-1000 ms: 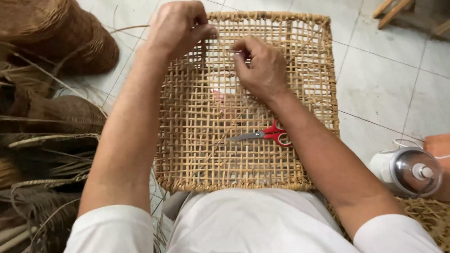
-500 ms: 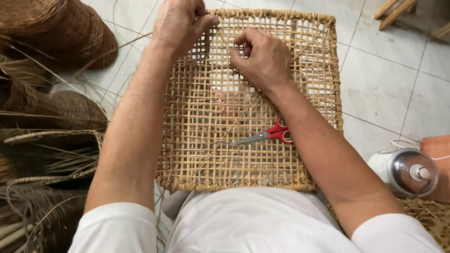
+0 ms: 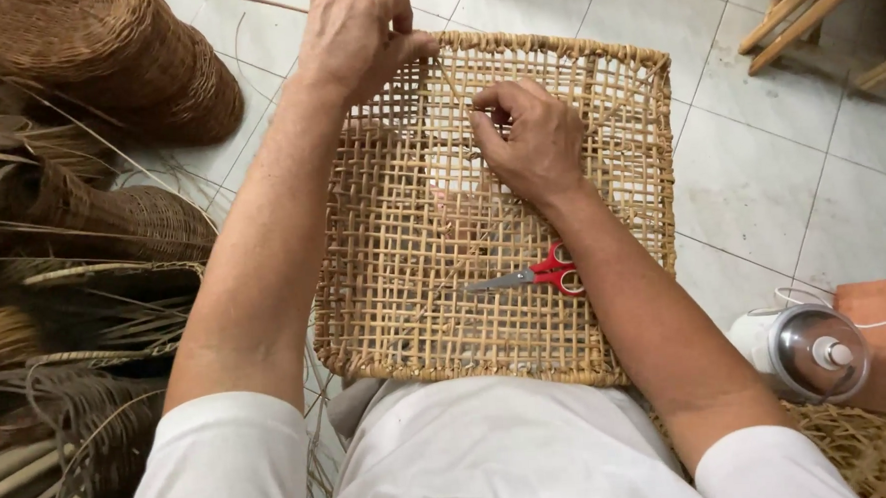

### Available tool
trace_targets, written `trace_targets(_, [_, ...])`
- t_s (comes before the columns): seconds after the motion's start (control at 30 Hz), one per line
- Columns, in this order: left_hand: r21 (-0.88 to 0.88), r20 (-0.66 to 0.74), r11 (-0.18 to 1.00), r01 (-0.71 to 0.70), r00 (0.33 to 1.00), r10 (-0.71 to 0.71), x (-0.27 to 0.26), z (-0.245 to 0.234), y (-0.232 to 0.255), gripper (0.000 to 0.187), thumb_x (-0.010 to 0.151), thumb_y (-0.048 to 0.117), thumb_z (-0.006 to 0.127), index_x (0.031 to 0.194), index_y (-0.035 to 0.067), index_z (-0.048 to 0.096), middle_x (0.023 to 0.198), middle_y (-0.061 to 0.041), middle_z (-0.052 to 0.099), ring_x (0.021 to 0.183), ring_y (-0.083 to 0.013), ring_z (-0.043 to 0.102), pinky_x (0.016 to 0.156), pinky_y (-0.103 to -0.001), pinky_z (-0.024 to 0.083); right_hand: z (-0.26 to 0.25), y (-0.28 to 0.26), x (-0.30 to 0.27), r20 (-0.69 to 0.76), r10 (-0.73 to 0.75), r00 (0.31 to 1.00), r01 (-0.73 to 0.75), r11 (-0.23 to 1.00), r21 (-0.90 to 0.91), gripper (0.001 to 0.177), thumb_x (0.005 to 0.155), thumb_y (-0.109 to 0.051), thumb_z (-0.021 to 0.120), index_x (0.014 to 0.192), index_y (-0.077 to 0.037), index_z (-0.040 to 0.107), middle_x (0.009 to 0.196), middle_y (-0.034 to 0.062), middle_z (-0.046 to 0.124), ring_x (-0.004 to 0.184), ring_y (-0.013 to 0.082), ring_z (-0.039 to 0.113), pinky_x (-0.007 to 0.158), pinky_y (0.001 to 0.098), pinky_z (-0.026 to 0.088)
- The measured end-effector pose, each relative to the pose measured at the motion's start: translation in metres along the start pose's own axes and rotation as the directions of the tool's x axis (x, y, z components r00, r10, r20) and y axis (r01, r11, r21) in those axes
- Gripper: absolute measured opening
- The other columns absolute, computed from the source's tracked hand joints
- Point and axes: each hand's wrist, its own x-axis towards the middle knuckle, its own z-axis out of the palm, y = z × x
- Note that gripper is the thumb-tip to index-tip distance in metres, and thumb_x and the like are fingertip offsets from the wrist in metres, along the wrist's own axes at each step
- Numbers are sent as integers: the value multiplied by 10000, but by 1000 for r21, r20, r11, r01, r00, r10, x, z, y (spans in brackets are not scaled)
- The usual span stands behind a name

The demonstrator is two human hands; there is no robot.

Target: Weaving thin rattan strips into a rectangular frame to create a mesh pattern for a basket or furniture component.

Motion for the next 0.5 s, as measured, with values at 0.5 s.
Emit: trace_targets(0.5, [-248, 202, 915, 318, 941, -272, -51, -25, 44, 279, 968, 318, 829, 903, 82, 694, 700, -48, 696, 529, -134, 612, 477, -262, 536, -33, -36, -52, 116, 4, 993, -29, 977, 211, 207, 954, -24, 637, 1129, -65, 739, 907, 47, 690, 506, 83, 399, 403, 228, 369])
